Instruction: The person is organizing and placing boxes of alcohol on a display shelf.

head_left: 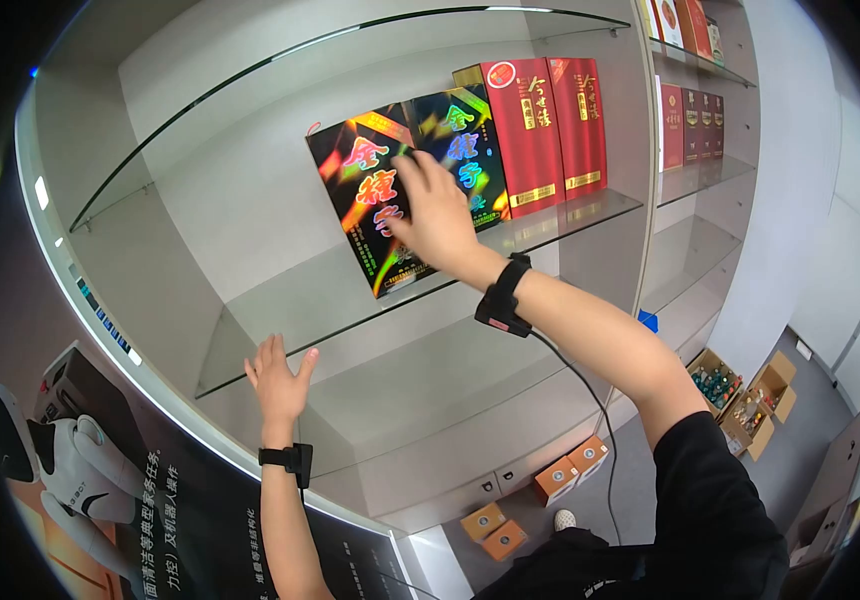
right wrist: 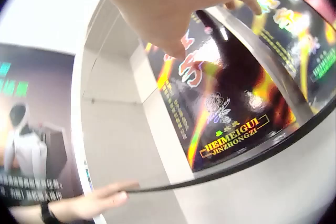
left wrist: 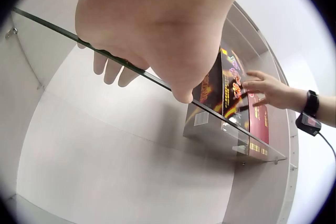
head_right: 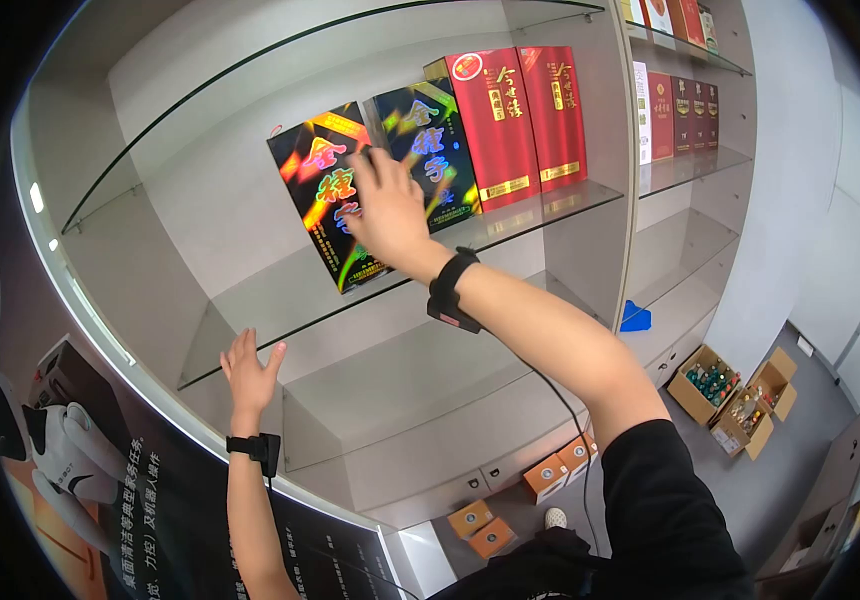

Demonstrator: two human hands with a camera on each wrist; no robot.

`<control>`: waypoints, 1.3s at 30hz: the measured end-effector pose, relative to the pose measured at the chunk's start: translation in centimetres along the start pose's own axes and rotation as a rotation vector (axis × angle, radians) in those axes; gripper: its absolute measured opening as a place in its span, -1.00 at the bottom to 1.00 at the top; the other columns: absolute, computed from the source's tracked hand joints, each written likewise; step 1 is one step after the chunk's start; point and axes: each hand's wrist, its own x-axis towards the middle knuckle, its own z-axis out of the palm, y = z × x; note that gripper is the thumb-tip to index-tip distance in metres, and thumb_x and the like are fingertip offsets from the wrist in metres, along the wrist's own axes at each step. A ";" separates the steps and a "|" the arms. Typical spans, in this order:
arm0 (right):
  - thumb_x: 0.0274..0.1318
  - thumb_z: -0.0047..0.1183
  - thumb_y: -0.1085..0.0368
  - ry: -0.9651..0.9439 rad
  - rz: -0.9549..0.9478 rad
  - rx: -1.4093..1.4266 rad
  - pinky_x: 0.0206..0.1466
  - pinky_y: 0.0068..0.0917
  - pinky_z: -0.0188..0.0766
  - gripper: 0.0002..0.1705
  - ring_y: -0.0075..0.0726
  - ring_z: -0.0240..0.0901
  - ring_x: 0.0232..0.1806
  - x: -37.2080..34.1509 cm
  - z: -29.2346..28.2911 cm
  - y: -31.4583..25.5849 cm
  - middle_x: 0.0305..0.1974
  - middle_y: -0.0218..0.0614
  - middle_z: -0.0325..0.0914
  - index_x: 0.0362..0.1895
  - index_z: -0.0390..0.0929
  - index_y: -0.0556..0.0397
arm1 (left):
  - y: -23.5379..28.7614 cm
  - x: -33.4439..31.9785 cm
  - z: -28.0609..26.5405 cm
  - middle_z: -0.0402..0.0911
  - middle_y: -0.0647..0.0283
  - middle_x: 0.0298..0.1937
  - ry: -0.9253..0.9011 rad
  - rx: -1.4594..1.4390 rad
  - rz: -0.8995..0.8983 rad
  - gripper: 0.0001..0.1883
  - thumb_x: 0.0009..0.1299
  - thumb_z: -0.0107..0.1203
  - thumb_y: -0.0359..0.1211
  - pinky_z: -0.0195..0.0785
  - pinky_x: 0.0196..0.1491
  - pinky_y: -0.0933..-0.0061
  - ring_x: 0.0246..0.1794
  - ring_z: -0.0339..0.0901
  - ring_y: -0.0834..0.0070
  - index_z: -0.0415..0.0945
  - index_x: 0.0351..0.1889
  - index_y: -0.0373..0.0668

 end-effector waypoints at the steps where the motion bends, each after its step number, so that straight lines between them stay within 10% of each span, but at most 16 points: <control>1: -0.10 0.32 0.17 -0.019 -0.166 -0.106 0.31 0.13 0.19 -0.09 0.17 0.06 0.41 -0.5 -0.1 -0.4 0.40 -0.01 0.05 0.38 0.20 -0.18 | 0.1 -0.1 0.0 0.26 -0.07 0.39 0.000 0.011 -0.007 -0.12 0.35 -0.01 0.23 -0.45 0.50 -0.08 0.49 0.04 0.13 0.25 0.33 -0.37; 6: 0.15 0.05 0.22 -0.136 -0.368 -0.420 0.21 0.75 -0.21 -0.41 0.33 -0.34 0.52 -1.4 2.4 -3.2 0.52 -0.19 -0.22 0.29 0.34 -0.47 | 0.0 0.0 0.4 0.24 -0.05 0.38 0.028 0.038 0.024 -0.12 0.34 0.02 0.23 -0.46 0.49 -0.13 0.47 0.06 0.12 0.23 0.33 -0.35; 10: 0.16 0.04 0.20 -0.176 -0.395 -0.546 0.15 0.85 -0.24 -0.55 0.34 -0.37 0.52 -0.3 3.4 -3.3 0.52 -0.25 -0.21 0.17 0.44 -0.41 | 0.2 0.0 0.1 0.22 -0.05 0.39 0.011 0.037 0.025 -0.10 0.32 0.05 0.24 -0.47 0.50 -0.12 0.48 0.03 0.11 0.21 0.34 -0.34; 39: 0.17 0.02 0.17 -0.215 -0.532 -0.809 0.35 0.68 -0.35 -0.70 0.04 -0.29 0.56 2.6 5.9 -0.5 0.48 -0.33 -0.01 0.01 0.53 -0.25 | 0.6 -0.1 -0.3 0.18 -0.03 0.40 -0.018 0.055 0.000 -0.02 0.21 0.17 0.26 -0.50 0.51 -0.15 0.49 -0.01 0.12 0.17 0.35 -0.31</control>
